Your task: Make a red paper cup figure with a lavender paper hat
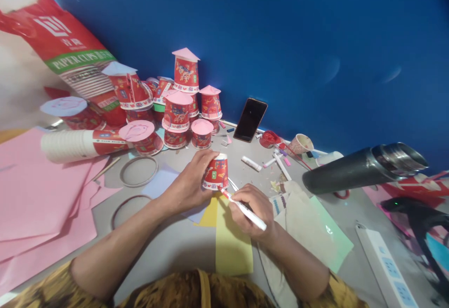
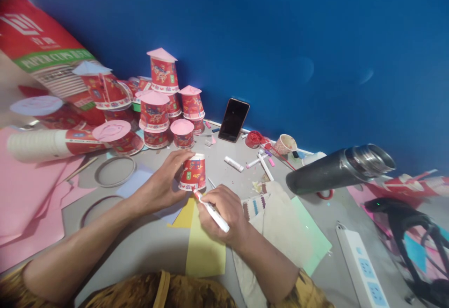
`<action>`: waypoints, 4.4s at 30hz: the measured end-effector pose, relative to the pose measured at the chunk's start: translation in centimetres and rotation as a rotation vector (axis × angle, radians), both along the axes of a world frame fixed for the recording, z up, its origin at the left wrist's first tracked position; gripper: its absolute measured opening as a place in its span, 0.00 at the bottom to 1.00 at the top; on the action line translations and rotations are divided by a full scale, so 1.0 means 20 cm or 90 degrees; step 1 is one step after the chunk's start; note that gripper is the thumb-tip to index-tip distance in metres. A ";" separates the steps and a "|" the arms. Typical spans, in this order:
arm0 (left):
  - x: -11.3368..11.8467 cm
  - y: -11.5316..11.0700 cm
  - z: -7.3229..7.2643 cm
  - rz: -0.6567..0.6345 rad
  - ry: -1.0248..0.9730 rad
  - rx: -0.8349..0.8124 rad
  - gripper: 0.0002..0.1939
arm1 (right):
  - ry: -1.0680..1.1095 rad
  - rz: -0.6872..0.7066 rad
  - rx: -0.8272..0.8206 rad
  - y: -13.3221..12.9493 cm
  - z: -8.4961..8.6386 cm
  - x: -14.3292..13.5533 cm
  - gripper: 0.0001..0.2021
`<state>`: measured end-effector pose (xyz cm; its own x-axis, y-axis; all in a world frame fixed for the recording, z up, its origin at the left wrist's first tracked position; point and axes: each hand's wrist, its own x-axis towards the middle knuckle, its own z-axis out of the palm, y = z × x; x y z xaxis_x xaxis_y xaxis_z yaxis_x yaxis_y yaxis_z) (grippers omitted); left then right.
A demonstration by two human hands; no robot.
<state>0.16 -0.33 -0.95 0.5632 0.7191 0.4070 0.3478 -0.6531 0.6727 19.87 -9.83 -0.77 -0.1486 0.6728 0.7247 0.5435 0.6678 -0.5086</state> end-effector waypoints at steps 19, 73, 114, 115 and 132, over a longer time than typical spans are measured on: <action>0.00 0.00 -0.01 -0.003 0.021 0.007 0.41 | -0.010 -0.030 -0.010 0.00 0.00 0.00 0.06; 0.00 0.00 -0.01 -0.010 0.026 -0.012 0.41 | -0.016 -0.040 -0.016 0.00 0.02 0.00 0.06; 0.04 -0.03 -0.02 -0.013 -0.479 -0.778 0.42 | -0.050 -0.162 -0.102 0.13 -0.13 0.13 0.17; 0.04 -0.03 -0.01 -0.016 -0.501 -0.817 0.40 | -0.047 -0.158 -0.104 0.12 -0.13 0.13 0.17; -0.01 -0.04 0.00 -0.056 -0.497 -0.818 0.49 | 0.101 -0.054 -0.184 0.08 -0.17 0.15 0.30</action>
